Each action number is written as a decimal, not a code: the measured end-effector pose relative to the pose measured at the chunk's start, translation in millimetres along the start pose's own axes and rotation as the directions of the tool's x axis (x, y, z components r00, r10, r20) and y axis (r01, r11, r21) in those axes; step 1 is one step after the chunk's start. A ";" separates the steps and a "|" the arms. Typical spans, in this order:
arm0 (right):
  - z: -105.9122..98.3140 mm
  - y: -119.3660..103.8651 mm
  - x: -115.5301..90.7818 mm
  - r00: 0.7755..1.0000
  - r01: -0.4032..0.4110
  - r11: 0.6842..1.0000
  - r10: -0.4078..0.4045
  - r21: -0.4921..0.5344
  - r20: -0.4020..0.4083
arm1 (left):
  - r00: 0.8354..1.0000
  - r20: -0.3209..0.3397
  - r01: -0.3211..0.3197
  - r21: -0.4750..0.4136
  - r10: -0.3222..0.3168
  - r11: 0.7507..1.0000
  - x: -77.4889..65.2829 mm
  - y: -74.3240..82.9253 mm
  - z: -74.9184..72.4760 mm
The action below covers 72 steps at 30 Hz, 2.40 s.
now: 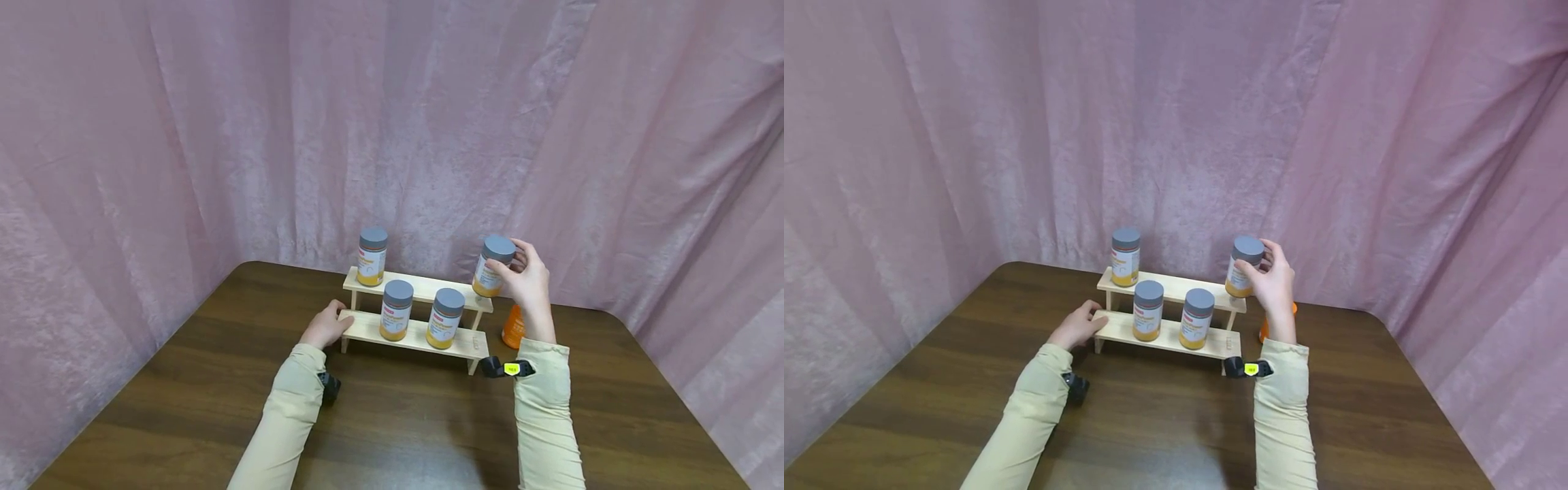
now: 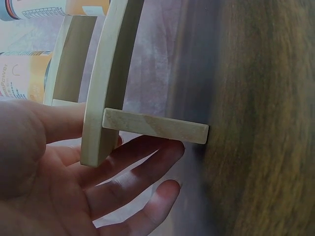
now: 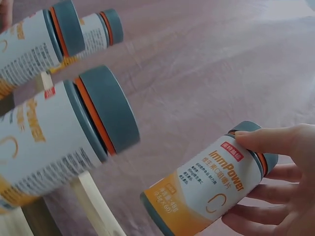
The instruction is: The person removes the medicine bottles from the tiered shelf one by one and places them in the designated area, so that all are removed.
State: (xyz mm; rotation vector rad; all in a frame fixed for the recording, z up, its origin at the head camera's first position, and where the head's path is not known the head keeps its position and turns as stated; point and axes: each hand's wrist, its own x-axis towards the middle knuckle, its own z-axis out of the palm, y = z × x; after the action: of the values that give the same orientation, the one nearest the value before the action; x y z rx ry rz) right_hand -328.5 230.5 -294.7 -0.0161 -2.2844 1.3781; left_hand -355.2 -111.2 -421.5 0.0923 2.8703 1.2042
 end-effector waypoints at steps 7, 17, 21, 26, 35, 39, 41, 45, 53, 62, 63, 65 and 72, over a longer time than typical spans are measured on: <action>-15.9 10.9 -6.5 0.999 -0.032 0.999 0.032 0.007 -0.014 | 1.000 0.005 0.012 0.009 -0.012 1.000 0.6 -0.2 -1.9; -26.9 36.5 -11.1 0.995 -0.050 0.999 0.049 -0.003 -0.086 | 1.000 0.019 0.014 0.014 -0.014 1.000 2.8 -1.5 -3.5; -27.7 52.2 -17.2 0.985 -0.009 1.000 0.008 -0.002 -0.172 | 0.999 0.031 0.017 0.015 -0.017 1.000 2.5 -0.4 -0.7; -29.5 65.0 -22.4 0.969 0.006 0.997 0.012 0.074 -0.246 | 0.999 0.045 0.016 0.008 -0.016 1.000 1.7 0.7 1.5; -40.7 69.7 -21.4 0.964 -0.016 0.997 0.036 0.076 -0.264 | 0.999 0.051 0.012 0.005 -0.012 1.000 1.1 0.0 -1.2; -48.7 74.9 -21.1 0.956 -0.027 0.997 0.046 0.069 -0.289 | 0.998 0.057 0.012 0.010 -0.013 1.000 1.1 1.5 -1.4; -52.5 78.0 -20.9 0.949 -0.032 0.997 0.053 0.070 -0.310 | 0.998 0.057 0.010 0.010 -0.010 1.000 1.6 1.6 -1.5; -58.8 83.3 -21.0 0.934 -0.057 0.994 0.086 0.094 -0.346 | 0.998 0.057 0.004 0.016 -0.004 1.000 1.8 1.8 -1.5; -64.9 87.9 -19.4 0.925 -0.077 0.989 0.118 0.126 -0.362 | 0.999 0.051 -0.008 0.019 0.007 1.000 0.5 3.4 -4.5; -72.3 97.2 -20.2 0.892 -0.033 0.981 0.116 0.192 -0.436 | 0.998 0.067 0.003 0.013 -0.004 1.000 0.5 2.8 -3.2; -73.2 99.0 -20.3 0.890 -0.033 0.979 0.120 0.200 -0.439 | 0.998 0.067 0.005 0.011 -0.005 1.000 0.6 2.3 -2.9; -74.5 103.1 -19.9 0.887 -0.047 0.979 0.133 0.199 -0.441 | 0.998 0.064 0.002 0.012 -0.002 1.000 1.9 1.2 -2.5; -78.5 120.3 -20.8 0.890 -0.129 0.983 0.174 0.133 -0.421 | 0.998 0.062 -0.003 0.015 0.002 1.000 4.2 -3.8 -0.9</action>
State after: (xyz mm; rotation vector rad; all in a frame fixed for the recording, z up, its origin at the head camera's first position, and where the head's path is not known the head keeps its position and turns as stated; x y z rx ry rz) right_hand -306.1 350.5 -373.3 -0.4349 -1.8707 1.4010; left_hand -359.6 -114.3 -423.6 0.1306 2.8277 1.1586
